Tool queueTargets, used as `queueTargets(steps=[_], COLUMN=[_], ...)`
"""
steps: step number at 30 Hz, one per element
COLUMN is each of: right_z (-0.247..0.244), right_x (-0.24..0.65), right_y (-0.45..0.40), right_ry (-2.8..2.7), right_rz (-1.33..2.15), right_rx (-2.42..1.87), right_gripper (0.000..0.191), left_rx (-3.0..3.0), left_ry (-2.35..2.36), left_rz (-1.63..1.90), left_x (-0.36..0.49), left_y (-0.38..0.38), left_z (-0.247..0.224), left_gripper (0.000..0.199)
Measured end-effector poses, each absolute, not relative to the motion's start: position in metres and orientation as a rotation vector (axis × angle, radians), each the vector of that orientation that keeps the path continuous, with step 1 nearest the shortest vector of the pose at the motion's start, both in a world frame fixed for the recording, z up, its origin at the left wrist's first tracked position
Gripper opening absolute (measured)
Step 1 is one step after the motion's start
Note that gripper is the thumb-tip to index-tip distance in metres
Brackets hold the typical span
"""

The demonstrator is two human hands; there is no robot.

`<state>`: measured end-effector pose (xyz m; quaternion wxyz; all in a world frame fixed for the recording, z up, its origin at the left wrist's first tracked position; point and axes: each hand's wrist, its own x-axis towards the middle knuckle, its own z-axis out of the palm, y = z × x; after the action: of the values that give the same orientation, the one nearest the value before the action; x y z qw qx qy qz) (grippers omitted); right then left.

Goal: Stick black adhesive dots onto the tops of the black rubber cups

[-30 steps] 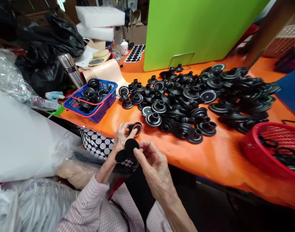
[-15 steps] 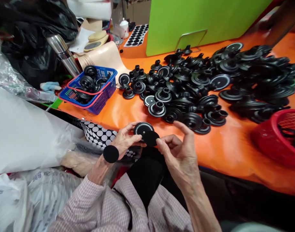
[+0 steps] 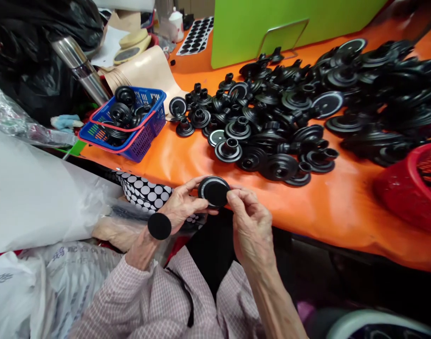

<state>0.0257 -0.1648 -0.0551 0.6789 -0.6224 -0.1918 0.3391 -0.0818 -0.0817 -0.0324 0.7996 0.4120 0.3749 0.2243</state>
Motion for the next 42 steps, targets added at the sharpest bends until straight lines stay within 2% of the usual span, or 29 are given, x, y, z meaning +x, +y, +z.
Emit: queueTargets(steps=[17, 22, 27, 37, 42], right_z=[-0.058, -0.059, -0.063, -0.074, -0.077], right_x=[0.021, 0.019, 0.013, 0.008, 0.005], right_y=[-0.162, -0.161, -0.159, -0.155, -0.153], right_ry=[-0.438, -0.49, -0.572, -0.934, -0.977], right_rz=[0.683, 0.595, 0.434, 0.02, -0.009], right_rx=[-1.422, -1.536, -1.627, -1.716, -1.739], right_gripper=[0.022, 0.021, 0.018, 0.008, 0.008], left_rx=[0.947, 0.919, 0.876, 0.873, 0.887], left_ry=[0.832, 0.828, 0.814, 0.887, 0.893], left_rz=[0.44, 0.456, 0.514, 0.597, 0.625], left_x=[-0.082, -0.081, -0.08, -0.082, -0.084], left_y=[-0.083, -0.083, -0.083, -0.085, -0.085], left_z=[-0.037, -0.037, -0.035, -0.042, -0.044], left_gripper=[0.069, 0.063, 0.045, 0.044, 0.043])
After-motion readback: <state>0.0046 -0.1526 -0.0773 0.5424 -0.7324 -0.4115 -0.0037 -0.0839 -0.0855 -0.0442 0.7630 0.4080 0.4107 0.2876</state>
